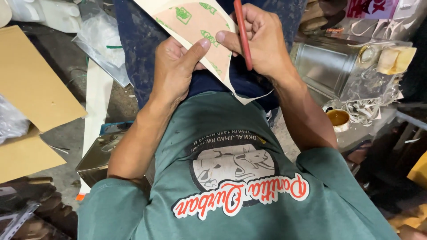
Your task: Cutting out curved pattern pieces from a sheet of leather using scissors
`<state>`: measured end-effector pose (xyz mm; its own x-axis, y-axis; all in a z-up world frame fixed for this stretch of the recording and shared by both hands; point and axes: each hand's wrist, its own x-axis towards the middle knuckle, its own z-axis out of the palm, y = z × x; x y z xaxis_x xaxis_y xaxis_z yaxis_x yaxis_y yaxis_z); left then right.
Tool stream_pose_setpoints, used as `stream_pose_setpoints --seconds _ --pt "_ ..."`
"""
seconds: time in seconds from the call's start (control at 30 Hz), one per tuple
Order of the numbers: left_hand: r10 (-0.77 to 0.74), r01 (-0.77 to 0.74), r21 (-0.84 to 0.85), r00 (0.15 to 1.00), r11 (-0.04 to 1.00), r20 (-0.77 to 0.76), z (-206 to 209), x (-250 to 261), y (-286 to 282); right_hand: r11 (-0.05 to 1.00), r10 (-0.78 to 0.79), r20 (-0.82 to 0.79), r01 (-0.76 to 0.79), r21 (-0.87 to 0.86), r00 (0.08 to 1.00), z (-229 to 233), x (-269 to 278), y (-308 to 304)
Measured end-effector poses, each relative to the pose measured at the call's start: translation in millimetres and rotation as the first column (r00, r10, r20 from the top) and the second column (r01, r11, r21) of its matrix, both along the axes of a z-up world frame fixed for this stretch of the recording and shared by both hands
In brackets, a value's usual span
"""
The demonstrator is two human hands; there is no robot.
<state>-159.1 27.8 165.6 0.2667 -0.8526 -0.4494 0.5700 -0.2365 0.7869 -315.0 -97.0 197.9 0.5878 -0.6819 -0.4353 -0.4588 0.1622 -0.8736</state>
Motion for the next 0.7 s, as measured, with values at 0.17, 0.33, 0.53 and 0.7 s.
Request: stream_pose_setpoints --seconds 0.17,0.33,0.53,0.7 --pt "0.022 -0.020 0.026 0.997 0.999 -0.080 -5 0 -2 0.998 0.029 -0.041 -0.031 -0.052 0.999 -8 -2 0" --pt "0.038 -0.037 0.017 0.997 0.999 -0.064 -9 -2 -3 0.990 0.041 -0.070 -0.050 -0.131 0.997 -19 -6 -1" --pt "0.036 -0.028 0.060 0.991 0.998 -0.132 -15 -3 -4 0.993 0.036 -0.020 -0.038 -0.113 0.999 -17 -5 0" --pt "0.060 -0.048 0.079 0.987 0.996 -0.150 -9 -3 -8 0.995 0.010 0.000 -0.010 -0.095 1.000 -14 -6 2"
